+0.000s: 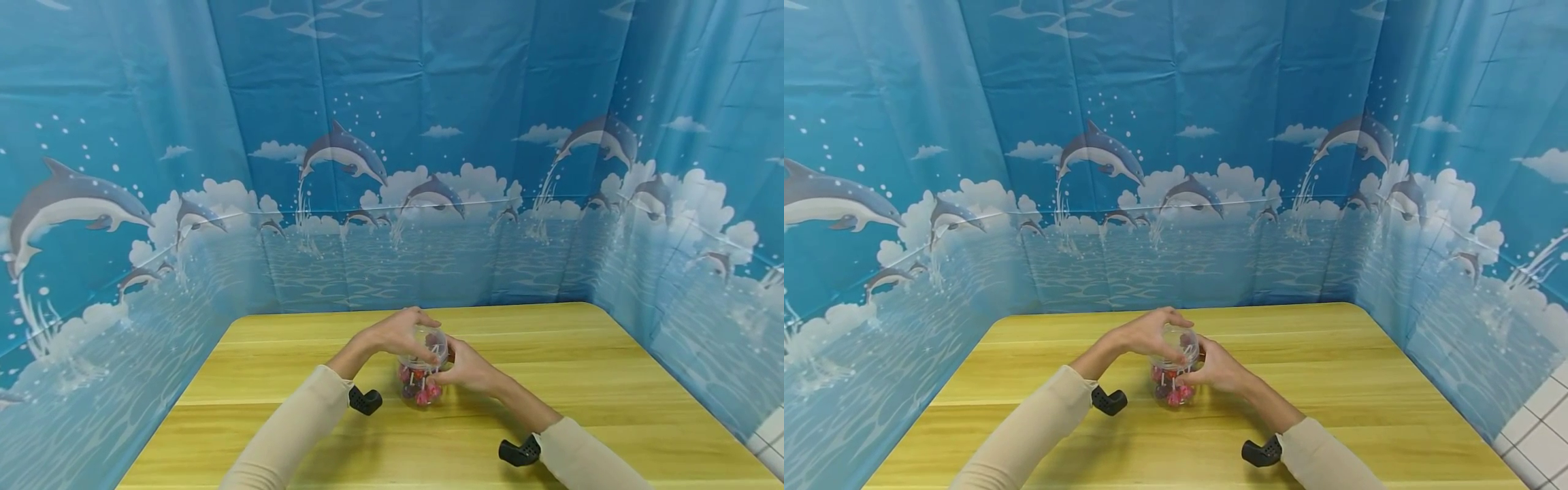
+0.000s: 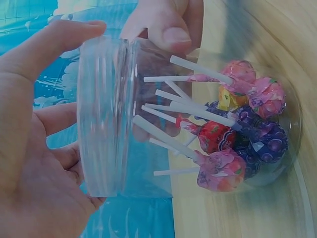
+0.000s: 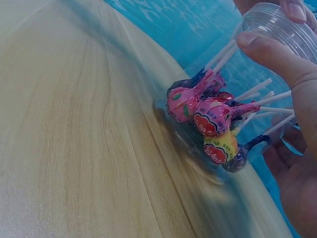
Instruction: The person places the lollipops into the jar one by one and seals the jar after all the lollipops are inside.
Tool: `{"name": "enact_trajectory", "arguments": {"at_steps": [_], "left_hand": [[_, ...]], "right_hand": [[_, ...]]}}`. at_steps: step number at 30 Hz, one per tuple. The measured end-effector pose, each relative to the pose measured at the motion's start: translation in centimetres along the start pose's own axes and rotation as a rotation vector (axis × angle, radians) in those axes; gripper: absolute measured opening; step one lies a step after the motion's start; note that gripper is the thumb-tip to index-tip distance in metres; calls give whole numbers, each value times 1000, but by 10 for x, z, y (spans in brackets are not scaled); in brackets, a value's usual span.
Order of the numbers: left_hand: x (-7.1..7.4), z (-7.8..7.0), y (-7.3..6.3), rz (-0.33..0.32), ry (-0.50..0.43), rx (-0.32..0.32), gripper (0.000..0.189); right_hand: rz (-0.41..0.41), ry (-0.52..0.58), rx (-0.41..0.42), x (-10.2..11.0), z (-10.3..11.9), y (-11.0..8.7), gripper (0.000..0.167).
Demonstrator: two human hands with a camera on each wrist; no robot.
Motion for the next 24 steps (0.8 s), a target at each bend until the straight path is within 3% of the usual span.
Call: {"name": "enact_trajectory", "arguments": {"at_steps": [12, 19, 24], "left_hand": [[-4, 2, -3, -13, -29, 10, 74], [-9, 8, -9, -58, -14, 11, 79], [-12, 8, -12, -92, -30, -10, 79]], "right_hand": [[-13, -22, 21, 0, 1, 0, 78], [-31, 2, -9, 0, -4, 0, 86], [-16, 13, 4, -2, -6, 1, 80]]}}
Point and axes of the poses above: each hand's wrist, its own y-axis towards the middle knuckle, its own x-axis out of the back of the hand, z = x × y, the point moved 9 cm from there along y, towards the middle knuckle, and after that the axes turned 11 degrees about -z, right-handed, at the moved point
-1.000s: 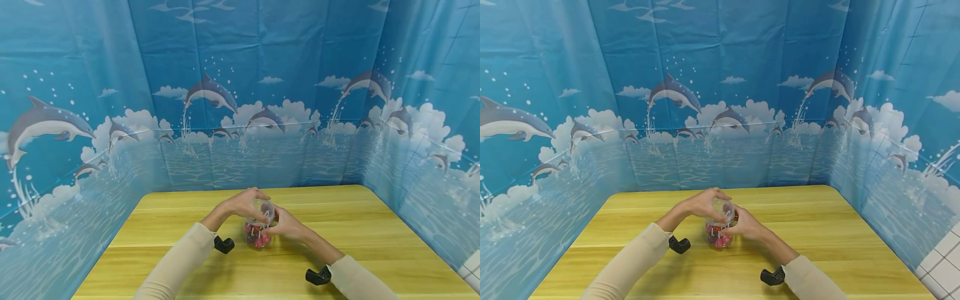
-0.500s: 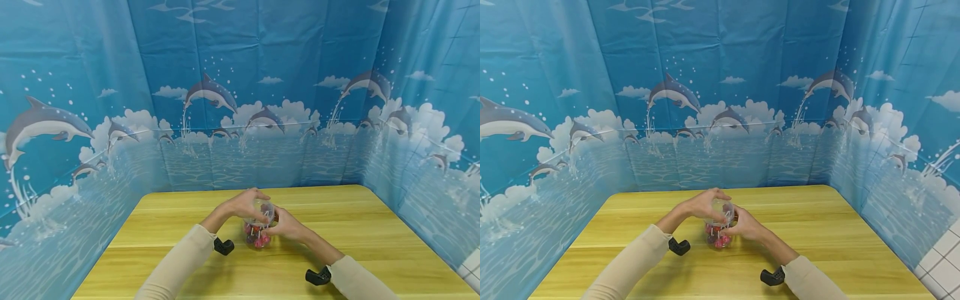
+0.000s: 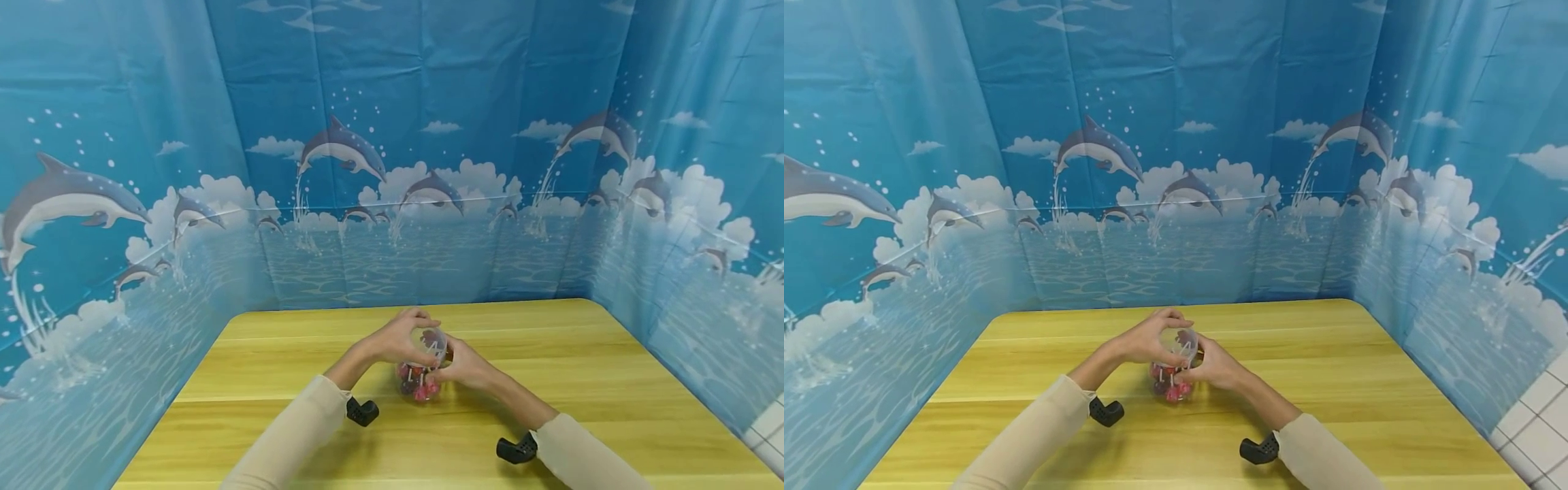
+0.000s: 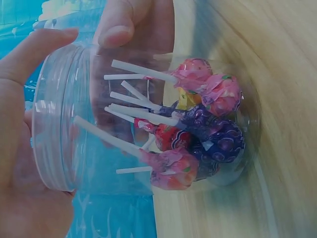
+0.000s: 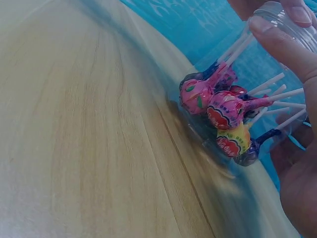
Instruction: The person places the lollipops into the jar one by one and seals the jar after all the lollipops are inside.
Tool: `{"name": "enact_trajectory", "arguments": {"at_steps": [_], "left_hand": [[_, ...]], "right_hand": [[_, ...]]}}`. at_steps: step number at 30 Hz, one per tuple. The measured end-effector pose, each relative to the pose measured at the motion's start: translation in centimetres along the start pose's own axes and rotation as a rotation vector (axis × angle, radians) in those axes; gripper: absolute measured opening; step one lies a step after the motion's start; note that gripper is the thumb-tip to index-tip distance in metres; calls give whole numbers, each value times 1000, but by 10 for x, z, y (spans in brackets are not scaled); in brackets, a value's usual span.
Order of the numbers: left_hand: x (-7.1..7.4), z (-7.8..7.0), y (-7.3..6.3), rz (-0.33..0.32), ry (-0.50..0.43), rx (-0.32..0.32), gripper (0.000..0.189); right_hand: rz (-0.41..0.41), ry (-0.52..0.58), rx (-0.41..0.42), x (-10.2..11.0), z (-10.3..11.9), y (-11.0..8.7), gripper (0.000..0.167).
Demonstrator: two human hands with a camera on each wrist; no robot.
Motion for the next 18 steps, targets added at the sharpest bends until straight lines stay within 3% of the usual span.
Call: {"name": "enact_trajectory", "arguments": {"at_steps": [5, 13, 16, 18], "left_hand": [[0, -2, 0, 9, -6, -32, 80], [1, -1, 5, 128, -87, -59, 76], [2, 4, 1, 100, -96, -46, 82], [5, 9, -3, 43, -93, -34, 88]], "right_hand": [[67, 51, 45, -6, 1, 3, 76], [84, 62, 13, -5, -2, 7, 64], [104, 46, 2, -7, -4, 6, 65], [110, 34, 6, -7, -5, 6, 67]]}}
Point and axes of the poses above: each hand's wrist, its own y-axis towards the middle knuckle, its own x-axis out of the back of the hand, z = x × y, the point moved 9 cm from there along y, towards the middle knuckle, and after that the axes turned 11 degrees about -z, right-handed, at the moved point
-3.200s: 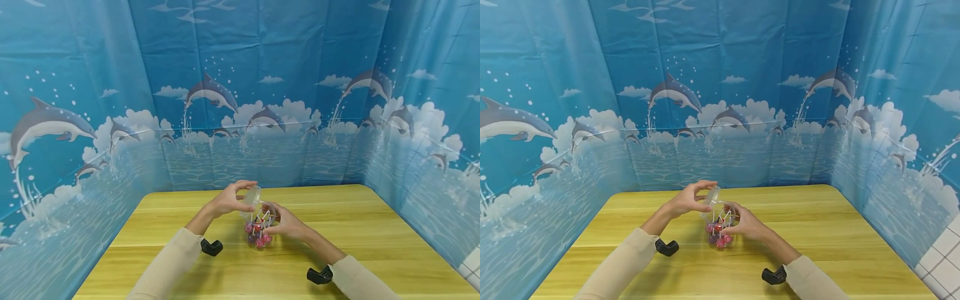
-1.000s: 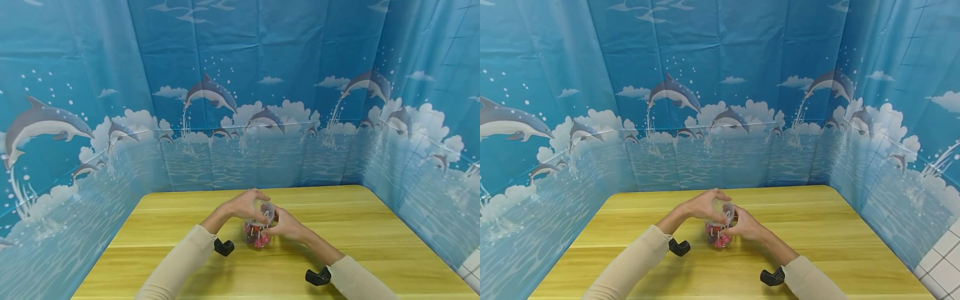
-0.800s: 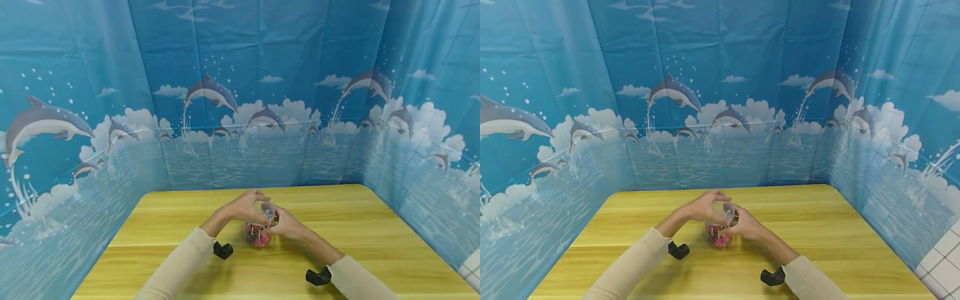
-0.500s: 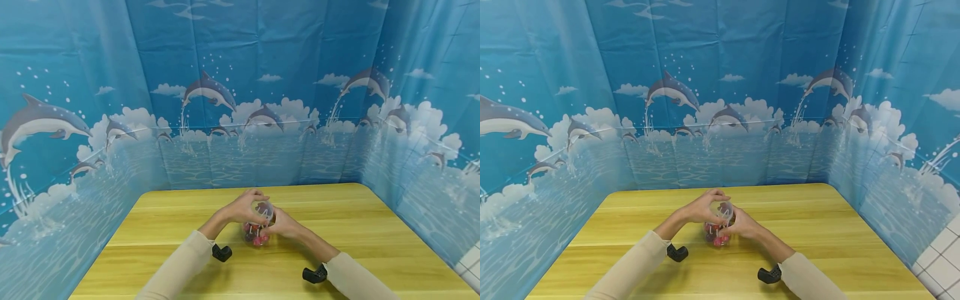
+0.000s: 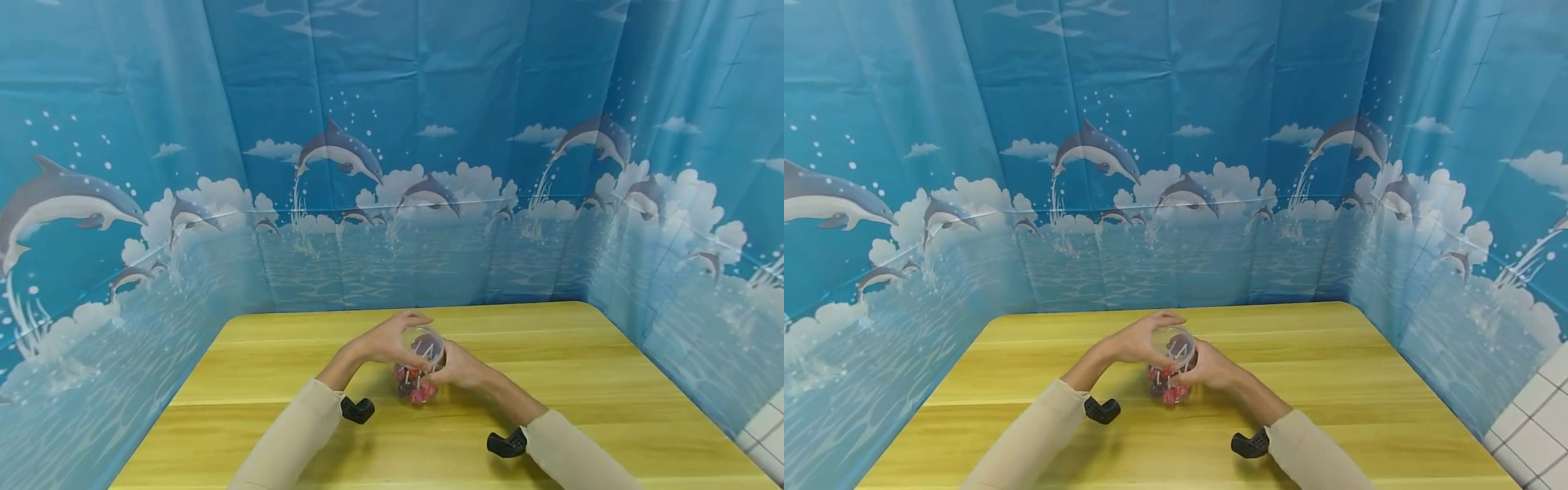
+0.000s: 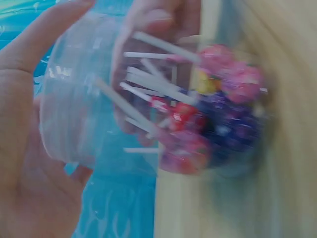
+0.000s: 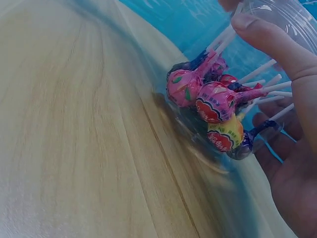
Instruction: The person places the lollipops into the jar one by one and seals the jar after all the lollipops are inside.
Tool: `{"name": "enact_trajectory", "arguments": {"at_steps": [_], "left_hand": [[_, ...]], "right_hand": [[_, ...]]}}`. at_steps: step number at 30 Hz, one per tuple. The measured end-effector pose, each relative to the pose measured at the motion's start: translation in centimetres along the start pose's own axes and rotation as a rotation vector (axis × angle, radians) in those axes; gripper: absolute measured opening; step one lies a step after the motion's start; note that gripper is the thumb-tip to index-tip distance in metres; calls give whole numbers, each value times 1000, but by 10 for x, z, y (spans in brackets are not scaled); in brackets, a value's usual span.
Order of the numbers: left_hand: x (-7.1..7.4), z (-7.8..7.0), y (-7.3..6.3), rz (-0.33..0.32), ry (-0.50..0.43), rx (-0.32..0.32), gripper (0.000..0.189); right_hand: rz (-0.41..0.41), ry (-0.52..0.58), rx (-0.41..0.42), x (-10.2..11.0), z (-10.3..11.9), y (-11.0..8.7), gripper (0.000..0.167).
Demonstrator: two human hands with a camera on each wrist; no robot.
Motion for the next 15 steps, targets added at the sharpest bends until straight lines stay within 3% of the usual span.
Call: {"name": "enact_trajectory", "arguments": {"at_steps": [5, 9, 12, 15], "left_hand": [[9, 9, -16, -190, -14, 67, 102], [12, 16, -27, -311, -50, 129, 101], [10, 20, -31, -346, -131, 140, 94], [7, 26, -34, -321, -236, 148, 87]], "right_hand": [[-14, -8, 10, 1, 1, 0, 72], [-10, -7, 20, 0, 2, 0, 74], [-6, -9, 28, -1, 3, 0, 74], [-11, -10, 23, -2, 3, 0, 74]]}}
Point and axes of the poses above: each hand's wrist, its own y-axis towards the middle knuckle, its own x-axis out of the back of the hand, z = x × y, the point moved 9 cm from there along y, towards the middle knuckle, and after that the axes turned 11 degrees about -z, right-handed, at the moved point
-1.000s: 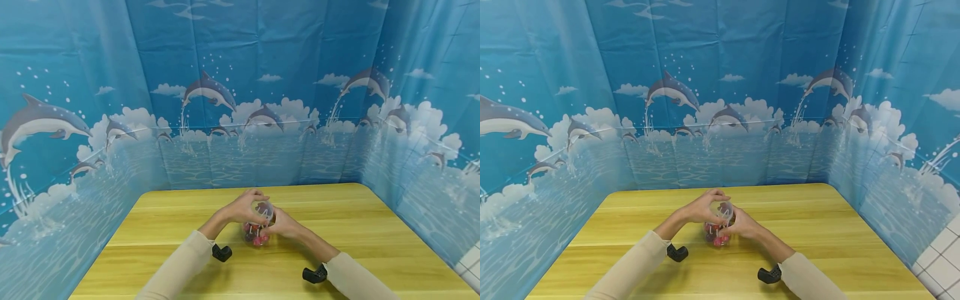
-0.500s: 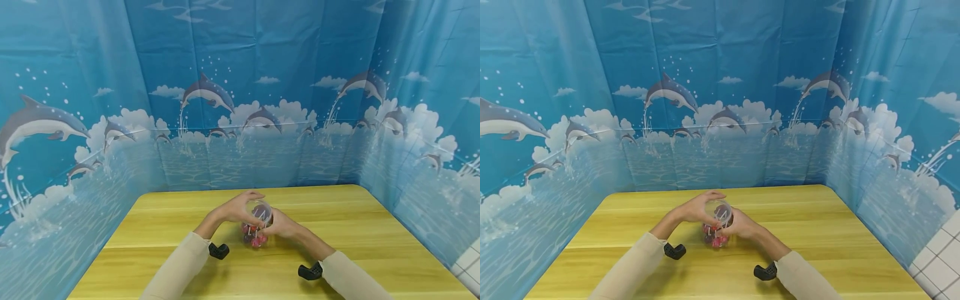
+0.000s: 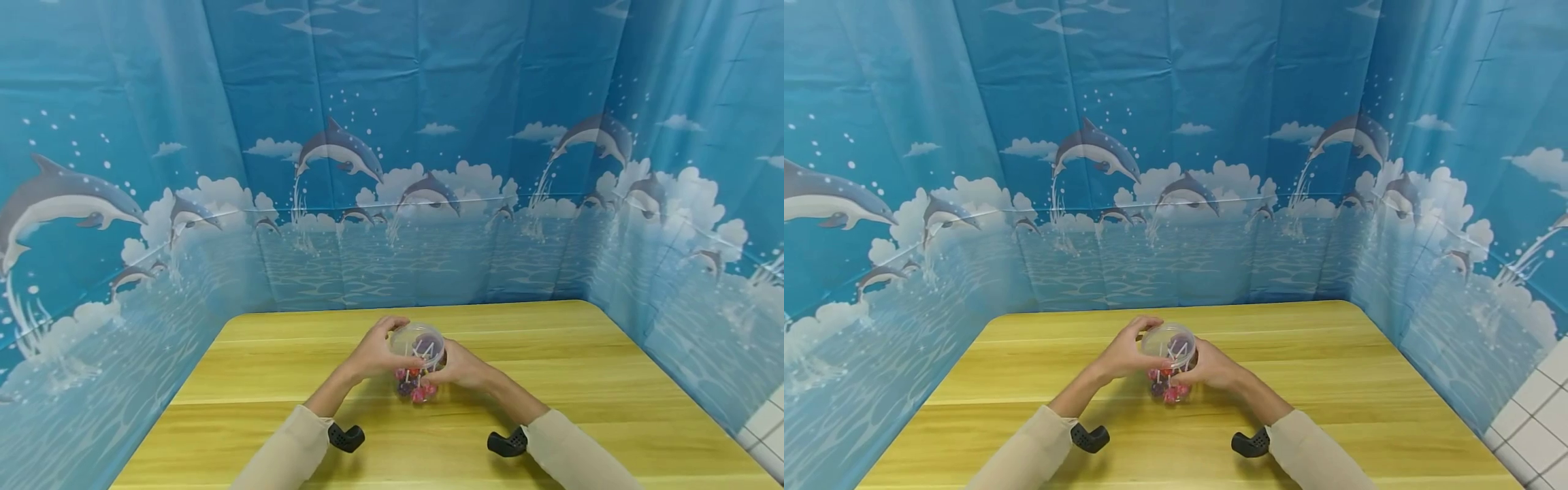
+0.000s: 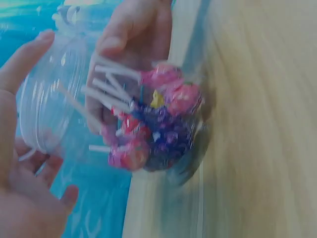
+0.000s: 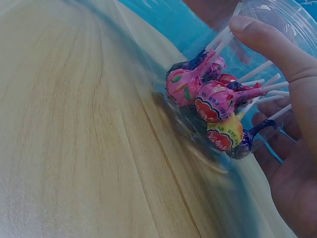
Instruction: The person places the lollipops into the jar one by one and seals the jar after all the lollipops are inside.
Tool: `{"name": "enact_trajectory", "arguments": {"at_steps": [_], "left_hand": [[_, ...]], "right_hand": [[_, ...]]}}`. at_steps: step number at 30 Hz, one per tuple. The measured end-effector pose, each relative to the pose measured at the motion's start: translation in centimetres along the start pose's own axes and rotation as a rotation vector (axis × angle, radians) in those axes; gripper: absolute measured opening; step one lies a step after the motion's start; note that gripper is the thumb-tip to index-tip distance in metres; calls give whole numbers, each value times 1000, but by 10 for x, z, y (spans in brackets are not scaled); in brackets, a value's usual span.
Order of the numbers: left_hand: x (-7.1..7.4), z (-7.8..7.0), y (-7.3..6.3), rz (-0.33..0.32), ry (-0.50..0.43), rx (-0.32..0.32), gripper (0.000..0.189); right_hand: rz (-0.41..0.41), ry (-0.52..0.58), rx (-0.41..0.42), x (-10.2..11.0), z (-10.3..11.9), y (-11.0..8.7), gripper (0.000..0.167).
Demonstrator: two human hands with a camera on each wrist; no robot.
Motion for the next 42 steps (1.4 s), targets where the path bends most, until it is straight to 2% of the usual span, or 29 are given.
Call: {"name": "enact_trajectory", "arguments": {"at_steps": [4, 8, 13, 17, 22, 26, 30, 33, 36, 42], "left_hand": [[-3, 11, 0, 95, -142, 55, 77], [-7, 17, 3, 190, -277, 89, 75], [-8, 18, 3, 233, -328, 90, 83], [-7, 15, 0, 221, -321, 69, 94], [-5, 5, -4, 119, -278, 59, 101], [-5, 4, -5, 28, -215, 79, 95], [-8, 11, -5, 20, -257, 131, 84], [-9, 14, -4, 81, -315, 143, 78], [-9, 13, -2, 164, -349, 126, 77], [-9, 17, 2, 283, -365, 123, 82]], "right_hand": [[-7, 25, -18, 0, -1, 0, 75], [-5, 48, -26, 0, -3, 0, 78], [3, 51, -21, 0, -4, 0, 78], [5, 41, -15, 0, -5, 0, 79], [-1, 21, -2, 0, -2, 0, 79], [4, 13, -2, 0, -1, -1, 75], [8, 10, -9, -1, 0, -2, 74], [2, 12, -9, 0, 0, -2, 77], [-1, 24, -7, 0, 0, -2, 79], [5, 56, -17, 0, -1, -3, 80]]}}
Point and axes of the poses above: each hand's wrist, its own y-axis towards the middle knuckle, its own x-axis out of the back of the hand, z = x × y, the point moved 9 cm from there along y, towards the middle knuckle, and after that the axes turned 11 degrees about -z, right-handed, at the moved point
